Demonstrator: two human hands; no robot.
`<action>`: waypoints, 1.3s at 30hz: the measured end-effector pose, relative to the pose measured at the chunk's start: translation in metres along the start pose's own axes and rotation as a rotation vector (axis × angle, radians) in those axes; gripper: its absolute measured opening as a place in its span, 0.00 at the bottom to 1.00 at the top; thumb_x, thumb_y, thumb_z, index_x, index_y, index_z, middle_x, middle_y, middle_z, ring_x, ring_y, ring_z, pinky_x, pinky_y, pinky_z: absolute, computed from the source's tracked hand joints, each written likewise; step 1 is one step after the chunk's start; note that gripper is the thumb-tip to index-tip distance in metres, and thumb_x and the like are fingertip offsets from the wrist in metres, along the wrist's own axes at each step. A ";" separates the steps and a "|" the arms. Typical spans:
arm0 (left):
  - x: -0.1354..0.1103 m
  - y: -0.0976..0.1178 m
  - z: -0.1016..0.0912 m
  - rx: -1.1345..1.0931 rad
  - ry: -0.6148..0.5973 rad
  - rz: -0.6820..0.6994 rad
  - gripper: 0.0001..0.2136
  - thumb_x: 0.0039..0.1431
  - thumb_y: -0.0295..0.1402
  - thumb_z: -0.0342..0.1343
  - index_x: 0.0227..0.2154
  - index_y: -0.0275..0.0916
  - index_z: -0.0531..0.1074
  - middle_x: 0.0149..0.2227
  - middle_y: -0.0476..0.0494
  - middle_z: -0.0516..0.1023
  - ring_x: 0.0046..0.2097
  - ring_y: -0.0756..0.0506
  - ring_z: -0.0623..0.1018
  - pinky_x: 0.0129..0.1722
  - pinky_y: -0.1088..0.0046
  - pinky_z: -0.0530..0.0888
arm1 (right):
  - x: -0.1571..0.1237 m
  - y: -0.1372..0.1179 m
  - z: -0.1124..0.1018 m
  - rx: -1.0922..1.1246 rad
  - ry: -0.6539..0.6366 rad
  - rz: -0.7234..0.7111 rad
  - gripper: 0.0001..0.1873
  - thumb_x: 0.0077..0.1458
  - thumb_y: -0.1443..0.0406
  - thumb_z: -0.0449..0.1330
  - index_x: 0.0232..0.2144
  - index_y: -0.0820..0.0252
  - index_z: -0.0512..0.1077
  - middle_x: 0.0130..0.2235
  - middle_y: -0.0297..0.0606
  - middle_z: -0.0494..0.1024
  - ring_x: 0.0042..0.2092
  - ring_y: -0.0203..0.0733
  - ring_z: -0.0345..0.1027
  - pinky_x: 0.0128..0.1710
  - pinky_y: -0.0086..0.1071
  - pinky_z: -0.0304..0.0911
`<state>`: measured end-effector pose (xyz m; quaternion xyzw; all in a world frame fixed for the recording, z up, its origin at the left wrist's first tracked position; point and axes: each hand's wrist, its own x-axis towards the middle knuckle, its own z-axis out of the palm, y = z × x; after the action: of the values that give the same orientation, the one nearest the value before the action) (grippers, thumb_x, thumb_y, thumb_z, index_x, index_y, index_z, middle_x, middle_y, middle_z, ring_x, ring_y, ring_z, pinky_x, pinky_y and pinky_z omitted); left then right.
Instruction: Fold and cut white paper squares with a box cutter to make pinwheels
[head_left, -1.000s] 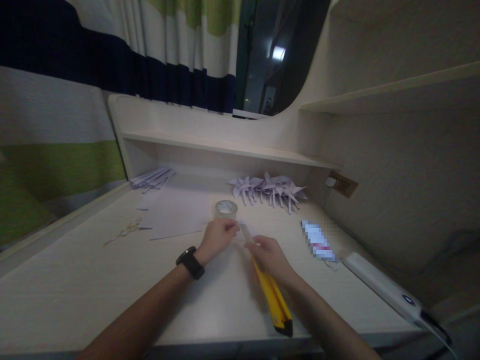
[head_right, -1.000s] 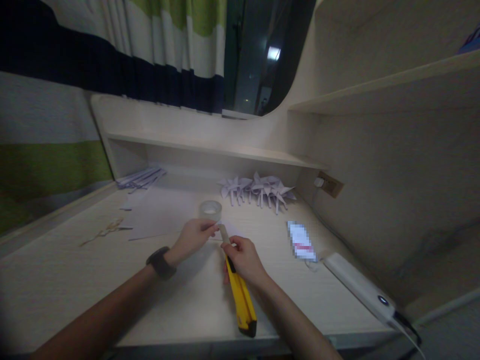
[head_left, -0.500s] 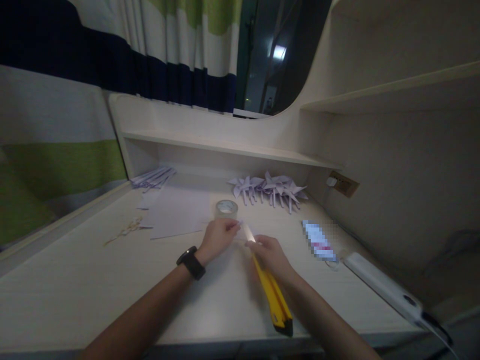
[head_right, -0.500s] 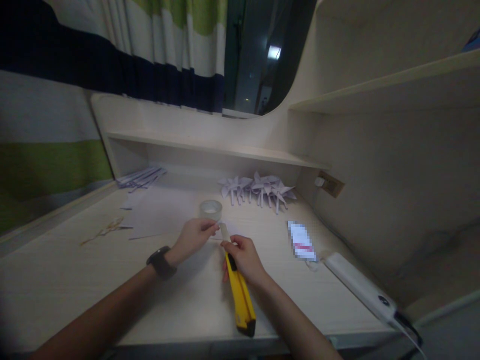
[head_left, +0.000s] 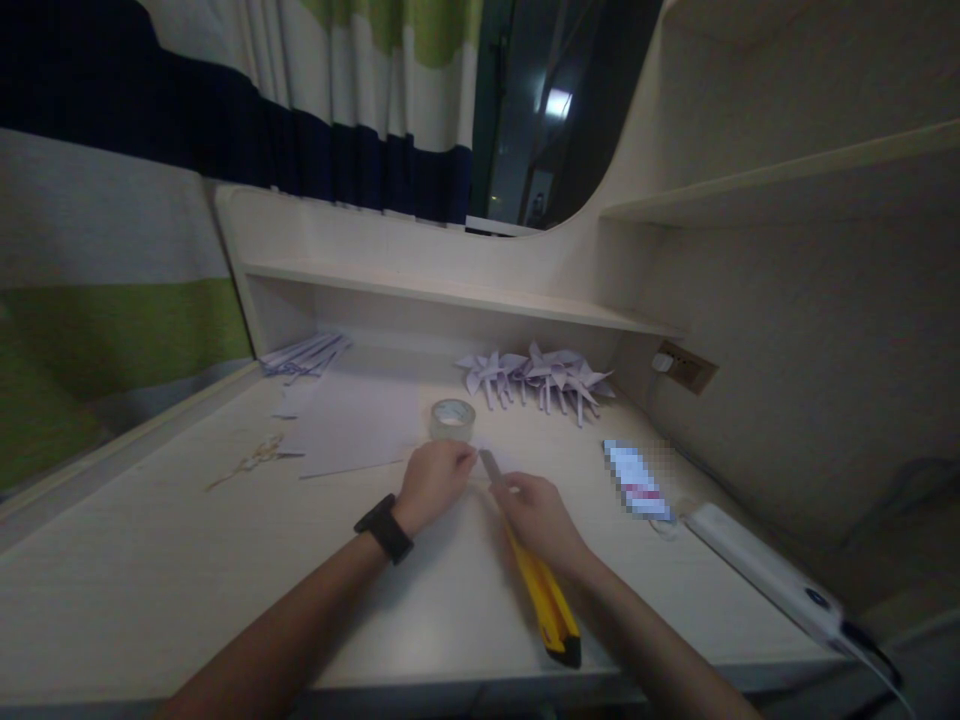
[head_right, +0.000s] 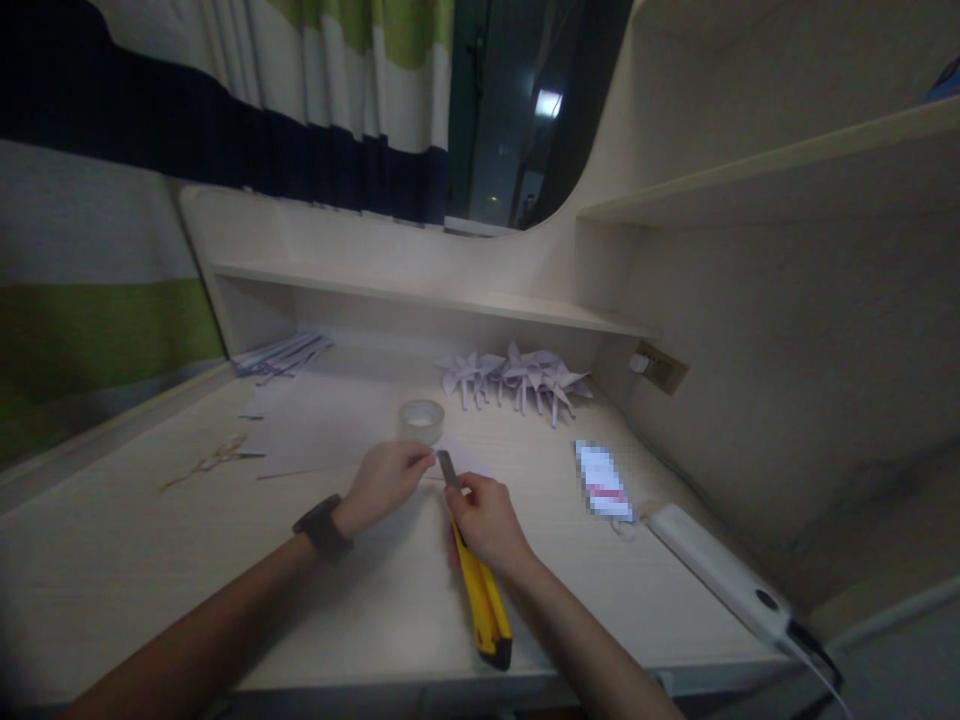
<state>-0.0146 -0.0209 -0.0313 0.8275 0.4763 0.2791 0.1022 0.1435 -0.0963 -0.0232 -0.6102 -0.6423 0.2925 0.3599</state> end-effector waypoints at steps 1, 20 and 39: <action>0.000 0.000 0.000 -0.002 0.000 0.001 0.14 0.62 0.36 0.47 0.33 0.41 0.78 0.35 0.42 0.80 0.37 0.43 0.76 0.32 0.72 0.61 | 0.000 0.000 0.000 -0.018 0.004 -0.014 0.14 0.56 0.60 0.52 0.32 0.61 0.75 0.20 0.35 0.75 0.22 0.39 0.69 0.21 0.27 0.59; 0.016 -0.022 0.010 -0.613 -0.094 -0.127 0.10 0.54 0.32 0.52 0.29 0.33 0.76 0.28 0.41 0.80 0.28 0.47 0.77 0.30 0.73 0.70 | 0.007 0.016 -0.025 0.088 0.043 -0.082 0.18 0.58 0.55 0.49 0.40 0.62 0.70 0.21 0.31 0.71 0.21 0.36 0.64 0.21 0.26 0.57; 0.005 -0.042 0.005 0.068 -0.181 0.183 0.11 0.56 0.30 0.53 0.40 0.42 0.76 0.40 0.40 0.77 0.43 0.40 0.75 0.42 0.67 0.66 | 0.110 0.072 -0.031 -0.770 0.203 0.077 0.16 0.59 0.61 0.52 0.37 0.66 0.75 0.43 0.51 0.72 0.41 0.43 0.70 0.41 0.29 0.58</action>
<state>-0.0407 0.0056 -0.0514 0.8924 0.3966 0.1952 0.0908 0.2108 0.0167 -0.0524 -0.7499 -0.6428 -0.0180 0.1553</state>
